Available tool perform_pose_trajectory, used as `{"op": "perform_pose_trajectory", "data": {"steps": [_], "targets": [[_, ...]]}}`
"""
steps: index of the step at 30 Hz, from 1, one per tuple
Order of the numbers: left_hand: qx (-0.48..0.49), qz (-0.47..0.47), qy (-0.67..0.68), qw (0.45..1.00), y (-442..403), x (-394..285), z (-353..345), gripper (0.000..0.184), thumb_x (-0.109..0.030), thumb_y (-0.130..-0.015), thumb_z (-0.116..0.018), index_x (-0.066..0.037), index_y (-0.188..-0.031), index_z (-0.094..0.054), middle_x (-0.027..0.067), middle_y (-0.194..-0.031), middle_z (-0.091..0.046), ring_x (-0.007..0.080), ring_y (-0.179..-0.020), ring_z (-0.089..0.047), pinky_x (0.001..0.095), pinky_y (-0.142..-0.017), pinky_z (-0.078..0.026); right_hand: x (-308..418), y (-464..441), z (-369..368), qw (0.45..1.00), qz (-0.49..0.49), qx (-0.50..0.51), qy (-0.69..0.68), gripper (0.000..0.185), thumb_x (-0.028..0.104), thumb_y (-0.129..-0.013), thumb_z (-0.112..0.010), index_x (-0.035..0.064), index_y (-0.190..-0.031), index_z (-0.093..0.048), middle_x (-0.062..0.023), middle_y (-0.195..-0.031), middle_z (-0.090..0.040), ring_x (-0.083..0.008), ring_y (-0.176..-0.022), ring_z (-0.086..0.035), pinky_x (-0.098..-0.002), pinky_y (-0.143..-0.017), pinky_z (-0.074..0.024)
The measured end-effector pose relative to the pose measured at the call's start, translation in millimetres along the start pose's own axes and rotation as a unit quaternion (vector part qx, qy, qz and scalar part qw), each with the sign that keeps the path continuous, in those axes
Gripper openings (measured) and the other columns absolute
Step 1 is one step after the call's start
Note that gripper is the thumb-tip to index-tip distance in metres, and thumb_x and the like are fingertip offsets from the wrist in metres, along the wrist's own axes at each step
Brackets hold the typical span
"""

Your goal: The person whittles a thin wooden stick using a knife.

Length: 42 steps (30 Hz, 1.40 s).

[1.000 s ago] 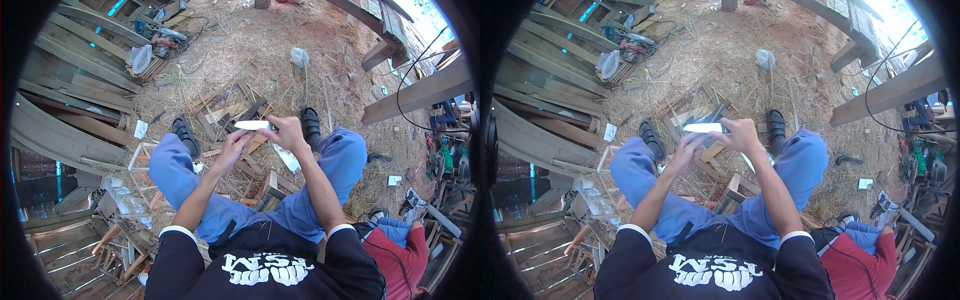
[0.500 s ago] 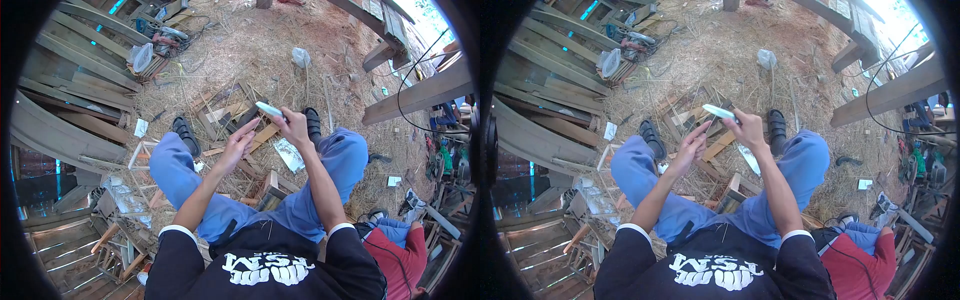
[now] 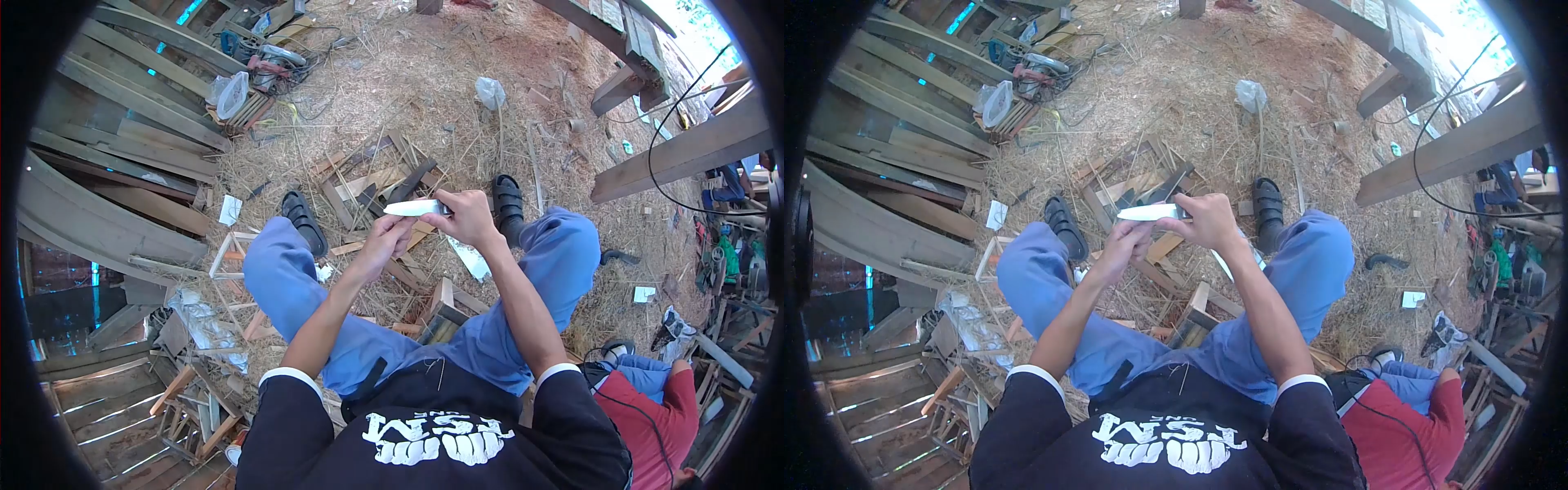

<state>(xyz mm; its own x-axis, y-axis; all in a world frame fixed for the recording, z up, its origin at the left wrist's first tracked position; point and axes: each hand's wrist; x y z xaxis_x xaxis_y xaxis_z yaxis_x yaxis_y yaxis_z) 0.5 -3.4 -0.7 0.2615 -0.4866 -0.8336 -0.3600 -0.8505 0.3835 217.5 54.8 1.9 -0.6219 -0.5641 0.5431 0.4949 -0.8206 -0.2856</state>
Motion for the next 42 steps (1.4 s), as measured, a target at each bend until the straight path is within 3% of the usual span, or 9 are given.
{"op": "perform_pose_trajectory", "data": {"steps": [6, 10, 13, 22, 23, 27, 30, 34, 42], "targets": [[-0.015, -0.011, -0.005, 1.000, 6, -8, -9, 0.038, -0.024, -0.108, -0.049, -0.009, -0.143, -0.054, -0.0100, -0.070, -0.031, 0.0026, -0.057, -0.027, 0.0210, -0.050, -0.024, -9, -2, 5, 0.996, -0.021, -0.082, -0.015, 0.046, 0.051, -0.086, -0.073, 0.0054, -0.087, -0.068, -0.0153, -0.059, -0.058, -0.0324, -0.054, -0.062, -0.0413, -0.053, -0.0460], [0.039, -0.016, -0.037, 0.998, 14, -14, -11, 0.043, -0.023, -0.107, -0.050, -0.011, -0.149, -0.049, -0.0100, -0.071, -0.031, 0.0028, -0.058, -0.028, 0.0204, -0.051, -0.024, -26, -8, 24, 0.970, -0.195, -0.140, -0.027, 0.044, 0.049, -0.093, -0.068, 0.0057, -0.089, -0.068, -0.0139, -0.057, -0.059, -0.0311, -0.053, -0.063, -0.0406, -0.052, -0.0462], [0.021, -0.021, -0.033, 0.999, 12, -11, -14, 0.041, -0.023, -0.107, -0.049, -0.015, -0.148, -0.049, -0.0095, -0.072, -0.033, 0.0027, -0.059, -0.029, 0.0200, -0.051, -0.025, -25, -7, 34, 0.963, -0.193, -0.186, -0.012, 0.045, 0.049, -0.093, -0.067, 0.0047, -0.089, -0.067, -0.0141, -0.057, -0.058, -0.0318, -0.054, -0.064, -0.0406, -0.053, -0.0458], [-0.031, -0.014, -0.005, 0.999, 5, -4, -16, 0.034, -0.024, -0.105, -0.052, -0.016, -0.137, -0.050, -0.0064, -0.074, -0.045, 0.0021, -0.060, -0.033, 0.0196, -0.051, -0.025, 3, -1, 7, 0.992, -0.084, -0.072, -0.054, 0.045, 0.052, -0.088, -0.071, 0.0070, -0.084, -0.065, -0.0136, -0.058, -0.059, -0.0332, -0.053, -0.063, -0.0418, -0.051, -0.0468], [-0.037, -0.016, -0.002, 0.999, 4, -2, -14, 0.032, -0.024, -0.105, -0.052, -0.015, -0.135, -0.051, -0.0062, -0.075, -0.046, 0.0020, -0.060, -0.033, 0.0196, -0.051, -0.025, 2, 0, 4, 0.997, -0.068, -0.030, -0.038, 0.039, 0.043, -0.088, -0.074, 0.0055, -0.094, -0.069, -0.0142, -0.062, -0.060, -0.0307, -0.056, -0.064, -0.0392, -0.054, -0.0482], [-0.053, -0.034, -0.013, 0.998, -1, 4, -7, 0.023, -0.021, -0.105, -0.052, -0.014, -0.127, -0.052, -0.0052, -0.076, -0.049, 0.0018, -0.061, -0.035, 0.0198, -0.052, -0.026, 6, -1, 5, 1.000, -0.017, 0.020, -0.002, 0.038, 0.042, -0.087, -0.075, 0.0060, -0.098, -0.070, -0.0142, -0.062, -0.061, -0.0292, -0.055, -0.064, -0.0386, -0.054, -0.0479], [-0.064, -0.087, -0.062, 0.992, -3, 2, -8, 0.020, -0.021, -0.105, -0.051, -0.012, -0.124, -0.053, -0.0050, -0.075, -0.045, 0.0020, -0.062, -0.034, 0.0199, -0.053, -0.026, 5, -8, 17, 0.989, -0.094, -0.096, -0.066, 0.048, 0.056, -0.084, -0.073, 0.0085, -0.092, -0.071, -0.0124, -0.057, -0.059, -0.0291, -0.051, -0.063, -0.0394, -0.052, -0.0473], [-0.068, -0.210, -0.174, 0.960, -12, 15, -4, 0.017, -0.015, -0.105, -0.052, -0.008, -0.121, -0.056, -0.0047, -0.075, -0.050, 0.0059, -0.064, -0.043, 0.0247, -0.056, -0.037, 7, -9, 49, 0.975, -0.168, -0.083, -0.115, 0.043, 0.048, -0.086, -0.076, 0.0085, -0.103, -0.072, -0.0132, -0.065, -0.063, -0.0219, -0.058, -0.066, -0.0348, -0.056, -0.0478], [-0.094, -0.184, -0.355, 0.912, -5, 6, -16, 0.015, -0.016, -0.102, -0.057, -0.006, -0.113, -0.061, 0.0057, -0.074, -0.057, 0.0143, -0.063, -0.053, 0.0322, -0.059, -0.044, 2, -3, 48, 0.967, -0.200, 0.016, -0.156, 0.037, 0.039, -0.089, -0.076, 0.0040, -0.097, -0.072, -0.0118, -0.063, -0.058, -0.0213, -0.054, -0.053, -0.0387, -0.057, -0.0439]]}}
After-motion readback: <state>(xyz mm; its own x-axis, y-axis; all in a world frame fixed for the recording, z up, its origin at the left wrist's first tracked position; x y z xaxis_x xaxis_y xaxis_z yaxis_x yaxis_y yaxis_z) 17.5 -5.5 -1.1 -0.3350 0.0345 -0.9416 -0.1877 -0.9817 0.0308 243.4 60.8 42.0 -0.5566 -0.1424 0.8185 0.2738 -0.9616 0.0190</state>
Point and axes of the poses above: each hand's wrist, its own y-axis away from the middle knuckle, its own z-axis out of the back of the hand, x = y × z
